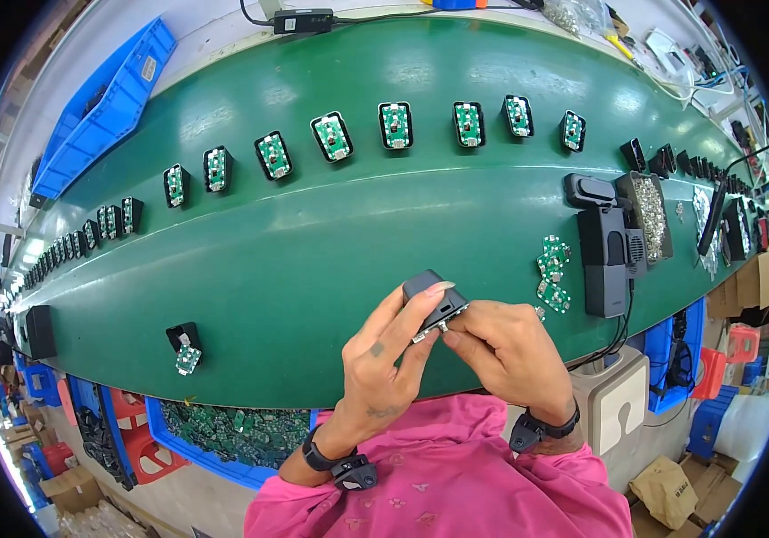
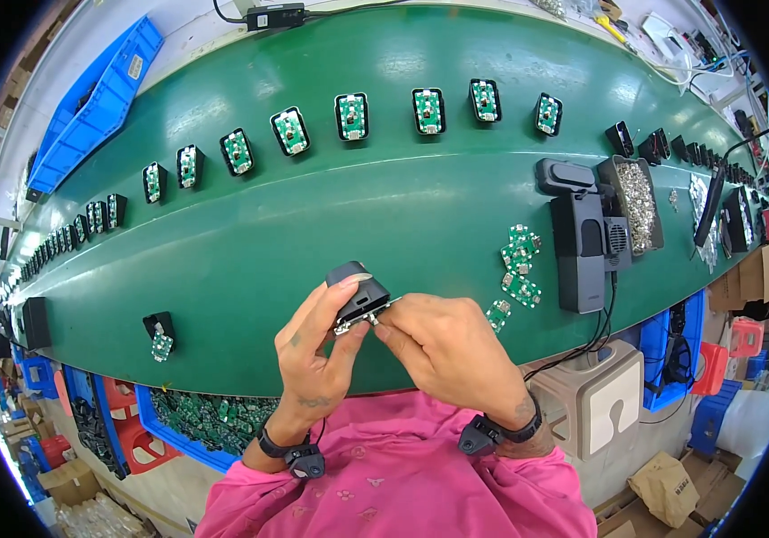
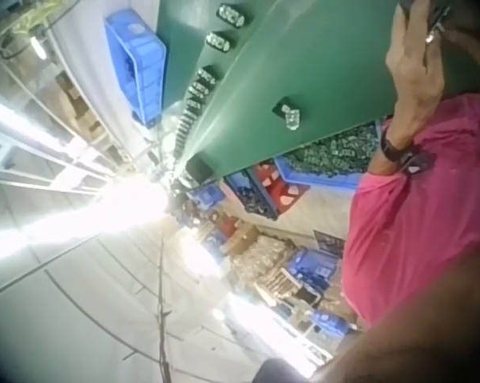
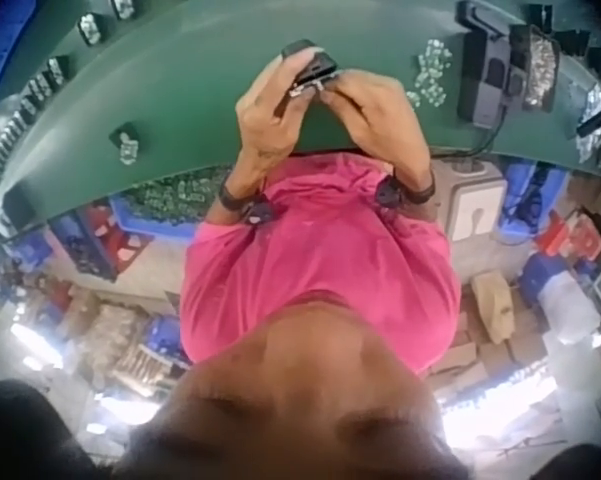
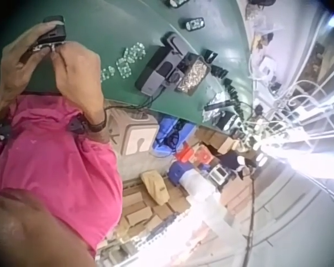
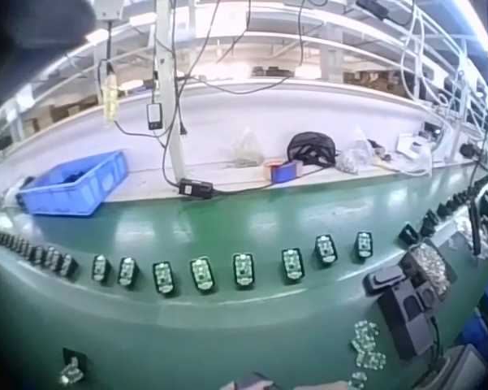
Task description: The person assembles electronic devices by hand, picking up a circuit board and a plastic housing, fitting the board into the housing, and pressing them together. The person then places the assembled device onto the conveyor belt and repeats the process.
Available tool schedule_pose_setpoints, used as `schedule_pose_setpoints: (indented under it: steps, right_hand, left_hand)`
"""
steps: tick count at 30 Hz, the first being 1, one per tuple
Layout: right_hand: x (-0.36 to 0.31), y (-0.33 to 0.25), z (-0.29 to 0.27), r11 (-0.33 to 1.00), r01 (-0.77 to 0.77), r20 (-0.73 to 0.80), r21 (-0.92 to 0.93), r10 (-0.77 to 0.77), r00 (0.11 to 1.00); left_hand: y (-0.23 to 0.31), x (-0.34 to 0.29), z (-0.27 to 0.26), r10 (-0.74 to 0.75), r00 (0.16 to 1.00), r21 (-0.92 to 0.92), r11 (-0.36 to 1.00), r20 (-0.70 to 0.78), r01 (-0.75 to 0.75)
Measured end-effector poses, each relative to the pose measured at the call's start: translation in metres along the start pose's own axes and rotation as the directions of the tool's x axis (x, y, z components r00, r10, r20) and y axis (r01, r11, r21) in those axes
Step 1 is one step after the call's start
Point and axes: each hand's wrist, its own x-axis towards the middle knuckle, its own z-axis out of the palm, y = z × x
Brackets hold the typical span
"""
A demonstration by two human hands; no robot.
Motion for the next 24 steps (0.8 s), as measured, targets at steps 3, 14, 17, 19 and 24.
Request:
schedule_pose_setpoints:
  steps: [3, 14, 17, 19, 24]
  right_hand:
    - [0.001, -0.001, -0.001, 0.999, -0.002, 0.023, -0.046, 0.003, 1.0]
    - [0.001, 0.001, -0.007, 0.997, -0.02, 0.07, -0.078, 0.026, 0.997]
    - [0.0, 0.004, -0.005, 0.995, -0.043, 0.077, -0.09, 0.05, 0.996]
    - [0.0, 0.006, 0.0, 0.995, -0.058, 0.063, -0.084, 0.063, 0.996]
    - [0.001, 0.012, 0.019, 0.983, -0.108, -0.005, -0.147, 0.108, 0.994]
  left_hand:
    - [0.002, 0.002, -0.001, -0.027, 1.0, 0.034, 0.999, -0.004, 0.027]
    - [0.003, 0.007, -0.001, 0.08, 0.993, 0.169, 0.981, 0.081, -0.093]
    - [0.003, 0.006, 0.003, 0.106, 0.991, 0.228, 0.966, 0.082, -0.122]
    - [0.003, 0.004, 0.007, 0.115, 0.991, 0.261, 0.957, 0.063, -0.128]
    - [-0.009, -0.003, 0.008, 0.015, 0.999, 0.308, 0.951, 0.037, -0.025]
